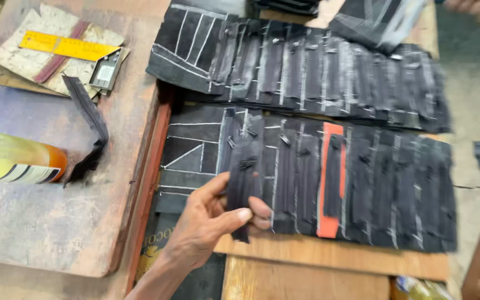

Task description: The person works on a wooden table, handling black fabric pouches with zippers. They open a jar of grease and apply it to the zipper teeth of a pouch using their fingers. They then test the zipper's movement by sliding the pull tab back and forth before placing the pouch aside.

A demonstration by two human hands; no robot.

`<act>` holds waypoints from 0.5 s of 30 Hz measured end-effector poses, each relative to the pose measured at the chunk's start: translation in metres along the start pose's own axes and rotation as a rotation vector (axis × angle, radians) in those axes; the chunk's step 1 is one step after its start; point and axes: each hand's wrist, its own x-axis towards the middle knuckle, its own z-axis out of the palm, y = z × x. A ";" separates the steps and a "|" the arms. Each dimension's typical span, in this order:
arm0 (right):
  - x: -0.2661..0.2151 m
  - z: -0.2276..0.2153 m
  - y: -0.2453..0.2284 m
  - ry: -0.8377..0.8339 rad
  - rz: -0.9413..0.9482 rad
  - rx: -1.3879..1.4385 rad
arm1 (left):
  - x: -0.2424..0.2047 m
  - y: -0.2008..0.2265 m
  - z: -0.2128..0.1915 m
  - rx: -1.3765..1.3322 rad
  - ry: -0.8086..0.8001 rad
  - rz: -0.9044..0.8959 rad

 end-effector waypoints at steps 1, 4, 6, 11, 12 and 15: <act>-0.014 -0.031 0.005 0.007 0.028 0.023 | -0.014 -0.004 0.002 0.022 0.019 -0.002; -0.035 -0.086 0.010 0.006 0.087 0.093 | -0.059 -0.012 -0.005 0.079 0.092 0.002; -0.042 -0.090 0.021 0.000 0.142 0.101 | -0.076 -0.020 -0.014 0.106 0.158 -0.021; -0.036 -0.047 0.066 0.037 0.081 -0.227 | -0.071 -0.048 -0.049 0.133 0.168 -0.057; -0.029 -0.039 0.077 0.034 0.141 -0.274 | -0.066 -0.054 -0.058 0.136 0.179 -0.075; -0.003 -0.003 0.103 0.008 0.225 -0.408 | -0.050 -0.079 -0.088 0.171 0.231 -0.150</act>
